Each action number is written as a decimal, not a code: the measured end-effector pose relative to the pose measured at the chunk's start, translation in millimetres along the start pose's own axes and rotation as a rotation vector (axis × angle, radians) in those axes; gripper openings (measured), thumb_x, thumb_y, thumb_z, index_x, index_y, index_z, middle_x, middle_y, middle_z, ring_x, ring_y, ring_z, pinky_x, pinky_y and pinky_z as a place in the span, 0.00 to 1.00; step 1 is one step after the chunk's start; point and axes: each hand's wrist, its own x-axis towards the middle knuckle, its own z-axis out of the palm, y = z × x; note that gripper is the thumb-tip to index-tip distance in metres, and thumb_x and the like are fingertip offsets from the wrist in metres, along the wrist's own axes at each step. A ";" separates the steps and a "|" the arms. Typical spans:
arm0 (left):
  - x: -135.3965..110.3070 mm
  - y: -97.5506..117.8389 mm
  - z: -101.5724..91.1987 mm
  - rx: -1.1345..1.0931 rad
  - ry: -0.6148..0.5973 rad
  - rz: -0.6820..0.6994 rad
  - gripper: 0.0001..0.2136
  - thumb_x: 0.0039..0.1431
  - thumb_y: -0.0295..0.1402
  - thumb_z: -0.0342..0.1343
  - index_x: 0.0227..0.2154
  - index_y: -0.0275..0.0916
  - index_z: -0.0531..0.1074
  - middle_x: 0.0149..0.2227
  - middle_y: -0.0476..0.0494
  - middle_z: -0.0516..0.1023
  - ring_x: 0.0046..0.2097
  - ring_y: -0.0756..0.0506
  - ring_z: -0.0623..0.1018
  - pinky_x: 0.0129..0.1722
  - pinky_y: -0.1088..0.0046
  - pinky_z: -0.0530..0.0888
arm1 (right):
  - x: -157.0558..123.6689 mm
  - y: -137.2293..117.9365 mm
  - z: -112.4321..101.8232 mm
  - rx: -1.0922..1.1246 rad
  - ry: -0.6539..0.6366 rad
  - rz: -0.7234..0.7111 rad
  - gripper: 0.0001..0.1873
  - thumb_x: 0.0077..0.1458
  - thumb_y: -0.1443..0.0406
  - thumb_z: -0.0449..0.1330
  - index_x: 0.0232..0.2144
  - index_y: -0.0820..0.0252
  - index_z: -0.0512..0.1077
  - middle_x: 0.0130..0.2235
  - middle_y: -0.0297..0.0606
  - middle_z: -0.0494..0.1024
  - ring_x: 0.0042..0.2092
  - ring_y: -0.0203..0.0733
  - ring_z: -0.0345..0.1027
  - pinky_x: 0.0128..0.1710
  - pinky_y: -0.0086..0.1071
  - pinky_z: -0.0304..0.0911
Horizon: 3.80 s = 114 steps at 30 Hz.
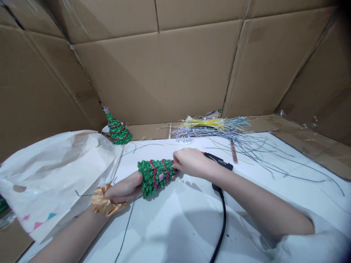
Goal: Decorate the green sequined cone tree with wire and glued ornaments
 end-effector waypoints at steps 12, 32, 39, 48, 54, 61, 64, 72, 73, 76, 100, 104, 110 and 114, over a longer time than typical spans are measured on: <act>-1.5 -2.6 0.3 -0.022 -0.013 -0.025 0.27 0.56 0.46 0.52 0.57 0.39 0.61 0.59 0.41 0.64 0.60 0.38 0.62 0.60 0.61 0.57 | 0.4 -3.4 1.8 -0.011 -0.011 -0.053 0.11 0.51 0.71 0.51 0.30 0.62 0.74 0.31 0.42 0.78 0.32 0.41 0.68 0.24 0.30 0.47; -1.4 5.8 4.6 -0.028 -0.017 -0.075 0.27 0.59 0.44 0.49 0.58 0.35 0.59 0.61 0.36 0.58 0.61 0.37 0.59 0.60 0.61 0.56 | -1.3 10.4 -8.1 0.033 0.020 -0.034 0.09 0.49 0.70 0.54 0.28 0.62 0.75 0.28 0.41 0.77 0.31 0.39 0.68 0.25 0.30 0.50; -4.0 -3.1 -1.9 -0.082 -0.004 -0.020 0.27 0.57 0.45 0.51 0.57 0.38 0.61 0.61 0.39 0.60 0.62 0.37 0.58 0.60 0.62 0.55 | -2.7 6.5 -6.5 -0.005 -0.007 -0.001 0.07 0.50 0.65 0.58 0.29 0.63 0.74 0.31 0.43 0.77 0.33 0.43 0.69 0.25 0.30 0.49; -3.7 -3.0 -2.0 -0.057 -0.008 -0.018 0.30 0.55 0.46 0.53 0.58 0.37 0.59 0.62 0.37 0.58 0.63 0.36 0.56 0.62 0.59 0.53 | -1.1 -0.7 0.7 0.014 0.013 -0.038 0.09 0.51 0.70 0.53 0.29 0.65 0.74 0.31 0.45 0.77 0.31 0.41 0.68 0.24 0.29 0.49; -3.9 -5.4 -1.9 -0.073 0.006 -0.007 0.27 0.57 0.44 0.51 0.57 0.37 0.61 0.61 0.37 0.59 0.62 0.37 0.58 0.61 0.60 0.54 | -5.0 11.6 -5.1 0.144 -0.045 -0.112 0.07 0.47 0.72 0.56 0.30 0.65 0.73 0.28 0.41 0.75 0.29 0.37 0.65 0.24 0.28 0.49; -4.2 -4.3 -3.0 0.037 0.064 -0.034 0.30 0.55 0.47 0.52 0.58 0.37 0.60 0.60 0.36 0.61 0.60 0.37 0.61 0.60 0.61 0.57 | -1.4 3.1 3.3 0.096 0.014 -0.085 0.08 0.47 0.75 0.54 0.27 0.65 0.73 0.27 0.42 0.75 0.29 0.37 0.63 0.25 0.28 0.48; -3.0 -4.2 -2.3 0.053 0.054 -0.012 0.31 0.55 0.47 0.52 0.58 0.37 0.58 0.60 0.35 0.60 0.61 0.36 0.60 0.60 0.60 0.57 | -2.2 5.0 0.5 0.100 0.034 -0.075 0.05 0.48 0.71 0.57 0.26 0.65 0.73 0.27 0.42 0.75 0.29 0.37 0.64 0.25 0.28 0.47; -4.4 -8.5 -5.0 -0.011 0.031 -0.003 0.27 0.57 0.45 0.51 0.57 0.37 0.61 0.61 0.37 0.60 0.62 0.37 0.58 0.61 0.58 0.53 | 0.5 3.3 5.8 0.044 0.046 -0.130 0.08 0.47 0.73 0.54 0.26 0.62 0.73 0.24 0.38 0.72 0.26 0.34 0.58 0.24 0.29 0.44; -4.7 -8.4 -5.5 -0.018 0.026 -0.004 0.27 0.56 0.45 0.51 0.57 0.38 0.61 0.61 0.37 0.60 0.61 0.36 0.59 0.61 0.58 0.54 | 0.9 1.5 6.7 0.033 0.035 -0.124 0.08 0.48 0.73 0.54 0.25 0.62 0.72 0.24 0.38 0.72 0.26 0.34 0.58 0.24 0.29 0.44; -5.4 -8.2 -6.6 -0.038 0.002 0.001 0.24 0.59 0.43 0.49 0.56 0.38 0.62 0.60 0.38 0.61 0.61 0.38 0.60 0.60 0.60 0.56 | 0.1 0.6 7.3 0.006 0.040 -0.089 0.05 0.48 0.72 0.55 0.26 0.62 0.71 0.26 0.39 0.72 0.26 0.34 0.57 0.24 0.29 0.42; -4.1 -6.6 0.2 -0.050 0.053 -0.014 0.26 0.55 0.45 0.53 0.55 0.39 0.63 0.57 0.38 0.66 0.60 0.38 0.62 0.59 0.59 0.54 | -0.9 0.7 4.7 -0.202 0.131 -0.392 0.06 0.49 0.76 0.58 0.29 0.62 0.69 0.29 0.38 0.71 0.28 0.35 0.60 0.24 0.30 0.41; -4.0 -5.2 1.2 -0.024 0.058 -0.028 0.28 0.54 0.47 0.54 0.55 0.39 0.63 0.56 0.37 0.68 0.58 0.37 0.64 0.59 0.58 0.54 | -4.4 9.9 12.9 -0.262 0.198 -0.464 0.06 0.53 0.76 0.55 0.31 0.62 0.69 0.29 0.37 0.70 0.28 0.35 0.59 0.27 0.30 0.43; -3.0 -3.8 3.1 -0.001 0.072 -0.035 0.25 0.57 0.45 0.51 0.54 0.38 0.65 0.57 0.37 0.66 0.59 0.38 0.62 0.60 0.59 0.52 | -2.8 22.3 28.7 -0.271 0.301 -0.533 0.08 0.56 0.75 0.51 0.29 0.62 0.68 0.29 0.36 0.69 0.29 0.35 0.56 0.29 0.31 0.46; -2.3 -1.3 6.5 0.003 0.066 -0.040 0.26 0.55 0.46 0.53 0.54 0.38 0.65 0.57 0.37 0.65 0.58 0.37 0.63 0.60 0.57 0.51 | 0.0 24.1 34.2 -0.208 0.349 -0.548 0.08 0.58 0.73 0.50 0.30 0.62 0.67 0.30 0.36 0.69 0.30 0.36 0.56 0.29 0.30 0.47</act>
